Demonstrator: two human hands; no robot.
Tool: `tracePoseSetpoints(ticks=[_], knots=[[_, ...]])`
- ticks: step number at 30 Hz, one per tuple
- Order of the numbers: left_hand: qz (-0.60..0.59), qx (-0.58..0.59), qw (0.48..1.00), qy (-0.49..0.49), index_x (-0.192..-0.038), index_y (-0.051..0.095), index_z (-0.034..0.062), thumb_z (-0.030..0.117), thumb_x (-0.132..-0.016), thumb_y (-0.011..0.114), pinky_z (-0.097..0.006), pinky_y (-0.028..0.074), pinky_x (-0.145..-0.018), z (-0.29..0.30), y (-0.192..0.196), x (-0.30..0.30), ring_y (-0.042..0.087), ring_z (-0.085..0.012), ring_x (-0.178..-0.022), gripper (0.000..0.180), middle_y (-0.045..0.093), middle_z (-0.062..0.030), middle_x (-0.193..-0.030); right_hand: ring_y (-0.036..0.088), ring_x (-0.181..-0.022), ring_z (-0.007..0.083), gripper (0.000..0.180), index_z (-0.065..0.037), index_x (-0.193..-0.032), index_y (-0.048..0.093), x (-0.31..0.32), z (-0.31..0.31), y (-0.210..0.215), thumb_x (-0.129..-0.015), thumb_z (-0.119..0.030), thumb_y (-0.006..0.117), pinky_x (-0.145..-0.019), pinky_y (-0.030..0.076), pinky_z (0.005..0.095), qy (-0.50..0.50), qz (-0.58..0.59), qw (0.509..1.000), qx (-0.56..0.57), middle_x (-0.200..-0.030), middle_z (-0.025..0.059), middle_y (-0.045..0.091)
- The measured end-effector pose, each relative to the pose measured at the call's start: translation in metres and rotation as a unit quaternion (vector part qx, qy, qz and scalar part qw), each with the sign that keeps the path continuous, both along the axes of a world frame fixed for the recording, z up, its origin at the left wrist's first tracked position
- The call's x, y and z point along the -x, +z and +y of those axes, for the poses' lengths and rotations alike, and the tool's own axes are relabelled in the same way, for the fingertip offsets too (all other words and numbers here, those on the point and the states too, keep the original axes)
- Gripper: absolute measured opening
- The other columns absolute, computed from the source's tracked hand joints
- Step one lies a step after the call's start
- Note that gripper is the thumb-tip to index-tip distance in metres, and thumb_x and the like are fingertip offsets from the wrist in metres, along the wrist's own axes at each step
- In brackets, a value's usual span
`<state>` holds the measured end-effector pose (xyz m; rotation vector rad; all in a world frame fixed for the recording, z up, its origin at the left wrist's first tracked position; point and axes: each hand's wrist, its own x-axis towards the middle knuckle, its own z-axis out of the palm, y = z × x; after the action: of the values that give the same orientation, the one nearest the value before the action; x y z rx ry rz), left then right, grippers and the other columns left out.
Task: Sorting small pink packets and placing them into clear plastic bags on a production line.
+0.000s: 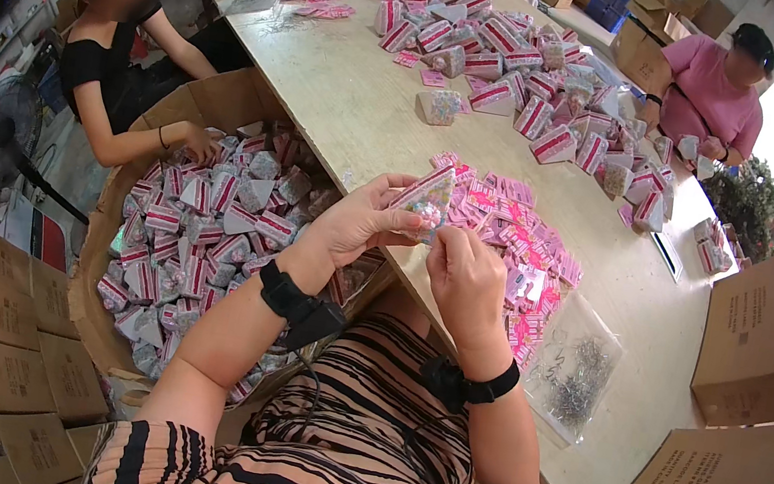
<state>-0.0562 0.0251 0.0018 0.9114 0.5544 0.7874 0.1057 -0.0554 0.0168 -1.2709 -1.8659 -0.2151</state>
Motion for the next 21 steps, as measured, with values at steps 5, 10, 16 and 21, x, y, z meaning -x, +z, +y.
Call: tracePoseSetpoints(ticks=[5, 10, 16, 21], knots=[[0.007, 0.0, 1.0, 0.006, -0.132, 0.038, 0.0044, 0.006, -0.079, 0.075, -0.03, 0.054, -0.085, -0.001, 0.002, 0.001, 0.062, -0.0168, -0.103, 0.065, 0.058, -0.0075, -0.118, 0.058, -0.059, 0.0292, 0.014, -0.004, -0.086, 0.057, 0.001, -0.001, 0.001, -0.076, 0.001, 0.065, -0.053, 0.047, 0.0367, -0.004, -0.005, 1.0, -0.002, -0.072, 0.0111, 0.058], [0.014, -0.013, 0.999, 0.026, -0.131, 0.039, 0.003, 0.004, -0.078, 0.075, -0.029, 0.055, -0.082, -0.004, 0.004, 0.0, 0.063, -0.0169, -0.101, 0.064, 0.059, -0.0086, -0.117, 0.058, -0.059, 0.0294, 0.013, -0.004, -0.087, 0.057, -0.001, -0.002, 0.001, -0.077, -0.001, 0.064, -0.052, 0.047, 0.0371, -0.005, -0.014, 1.0, 0.002, -0.071, 0.011, 0.057], [0.042, -0.05, 0.996, 0.055, -0.128, 0.042, 0.0018, 0.003, -0.077, 0.077, -0.028, 0.055, -0.079, -0.005, 0.003, 0.0, 0.063, -0.0171, -0.099, 0.062, 0.06, -0.0096, -0.113, 0.059, -0.059, 0.0294, 0.012, -0.005, -0.087, 0.057, -0.001, -0.005, 0.0, -0.078, -0.002, 0.064, -0.052, 0.048, 0.0374, -0.007, -0.029, 0.999, 0.017, -0.072, 0.0108, 0.057], [0.06, -0.078, 0.991, 0.086, -0.126, 0.044, 0.0011, 0.002, -0.075, 0.078, -0.028, 0.055, -0.079, -0.011, 0.008, -0.001, 0.063, -0.0164, -0.098, 0.062, 0.061, -0.0097, -0.112, 0.059, -0.059, 0.0289, 0.012, -0.005, -0.086, 0.057, -0.001, -0.006, 0.0, -0.077, -0.003, 0.065, -0.052, 0.048, 0.037, -0.026, -0.069, 0.997, 0.016, -0.071, 0.011, 0.056]])
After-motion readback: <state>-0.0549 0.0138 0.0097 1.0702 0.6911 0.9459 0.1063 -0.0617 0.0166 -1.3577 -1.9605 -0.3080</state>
